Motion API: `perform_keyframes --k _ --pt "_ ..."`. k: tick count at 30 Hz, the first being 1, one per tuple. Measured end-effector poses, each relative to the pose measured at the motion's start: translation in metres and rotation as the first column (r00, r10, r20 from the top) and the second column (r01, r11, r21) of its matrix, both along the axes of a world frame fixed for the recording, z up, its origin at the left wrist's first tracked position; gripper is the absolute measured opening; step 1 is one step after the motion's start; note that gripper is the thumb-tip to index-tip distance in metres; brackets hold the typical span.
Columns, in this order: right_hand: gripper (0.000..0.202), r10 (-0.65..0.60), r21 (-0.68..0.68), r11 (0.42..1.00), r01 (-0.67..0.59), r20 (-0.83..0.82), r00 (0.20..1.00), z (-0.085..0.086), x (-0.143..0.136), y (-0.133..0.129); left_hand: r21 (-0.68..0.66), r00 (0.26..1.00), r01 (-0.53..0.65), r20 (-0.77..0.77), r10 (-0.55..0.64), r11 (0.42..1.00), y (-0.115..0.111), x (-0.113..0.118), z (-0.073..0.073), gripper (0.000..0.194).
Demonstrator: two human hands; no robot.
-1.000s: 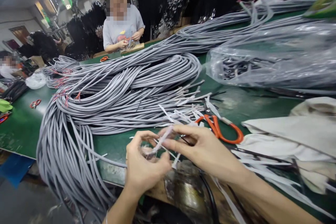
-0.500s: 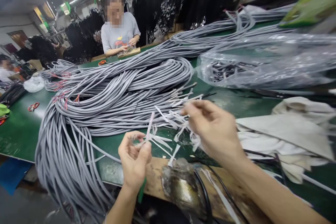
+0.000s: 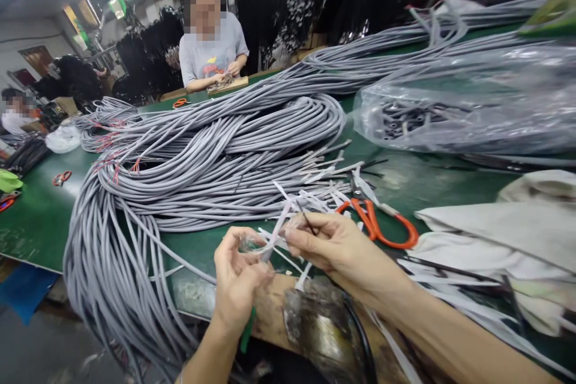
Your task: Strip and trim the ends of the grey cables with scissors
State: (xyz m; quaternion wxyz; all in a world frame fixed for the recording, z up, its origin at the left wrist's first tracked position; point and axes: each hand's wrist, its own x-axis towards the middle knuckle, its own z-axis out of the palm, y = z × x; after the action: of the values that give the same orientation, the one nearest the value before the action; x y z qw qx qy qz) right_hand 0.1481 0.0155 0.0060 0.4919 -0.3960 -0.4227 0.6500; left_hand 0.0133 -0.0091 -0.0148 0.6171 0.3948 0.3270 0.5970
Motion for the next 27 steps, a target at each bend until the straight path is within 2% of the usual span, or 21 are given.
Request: perform_keyframes --k 3,5,7,9,11,13,15,17,21,23,25,27 --pt "0.048 -0.112 -0.129 0.986 0.104 -0.059 0.992 0.005 0.001 0.002 0.004 0.992 -0.069 -0.108 0.069 0.998 0.0 0.002 0.002 0.027" --pt "0.05 -0.276 -0.178 0.951 0.254 -0.117 0.954 0.009 0.005 0.003 0.008 0.976 -0.135 -0.17 0.134 0.991 0.0 0.005 0.004 0.027" --pt "0.051 -0.445 -0.164 0.893 0.42 -0.174 0.878 0.012 0.008 0.002 0.003 0.964 -0.194 -0.184 0.191 0.981 0.001 0.008 0.005 0.028" --pt "0.046 -0.508 -0.057 0.861 0.506 -0.18 0.843 0.013 0.009 -0.003 0.003 0.953 -0.249 -0.178 0.246 0.968 0.002 0.01 0.004 0.032" --pt "0.038 -0.443 0.12 0.886 0.449 -0.073 0.894 0.01 0.006 -0.011 0.013 0.941 -0.277 -0.2 0.274 0.961 0.002 0.011 0.004 0.036" --pt "0.028 -0.349 0.275 0.91 0.309 0.108 0.931 0.004 0.001 -0.02 0.017 0.935 -0.26 -0.244 0.256 0.965 0.0 0.011 0.003 0.042" --pt "0.023 -0.289 0.364 0.914 0.181 0.269 0.919 -0.004 -0.004 -0.026 0.012 0.932 -0.251 -0.269 0.245 0.968 -0.002 0.011 0.004 0.045" --pt "0.021 -0.281 0.421 0.901 0.108 0.375 0.883 -0.01 -0.006 -0.028 0.003 0.927 -0.26 -0.281 0.25 0.966 -0.003 0.012 0.005 0.045" --pt "0.018 -0.274 0.445 0.895 0.04 0.476 0.836 -0.009 -0.004 -0.023 -0.017 0.915 -0.309 -0.277 0.293 0.951 -0.004 0.014 0.005 0.045" --pt "0.022 -0.207 0.395 0.918 -0.009 0.5 0.841 -0.005 -0.002 -0.018 -0.039 0.916 -0.315 -0.275 0.293 0.948 -0.005 0.015 0.004 0.046" --pt "0.031 -0.116 0.336 0.939 -0.069 0.5 0.858 -0.001 -0.001 -0.016 -0.068 0.924 -0.282 -0.288 0.252 0.957 -0.005 0.016 0.004 0.045" --pt "0.036 -0.111 0.335 0.939 -0.076 0.506 0.856 0.002 -0.001 -0.016 -0.091 0.929 -0.235 -0.313 0.197 0.968 -0.006 0.016 0.003 0.043"
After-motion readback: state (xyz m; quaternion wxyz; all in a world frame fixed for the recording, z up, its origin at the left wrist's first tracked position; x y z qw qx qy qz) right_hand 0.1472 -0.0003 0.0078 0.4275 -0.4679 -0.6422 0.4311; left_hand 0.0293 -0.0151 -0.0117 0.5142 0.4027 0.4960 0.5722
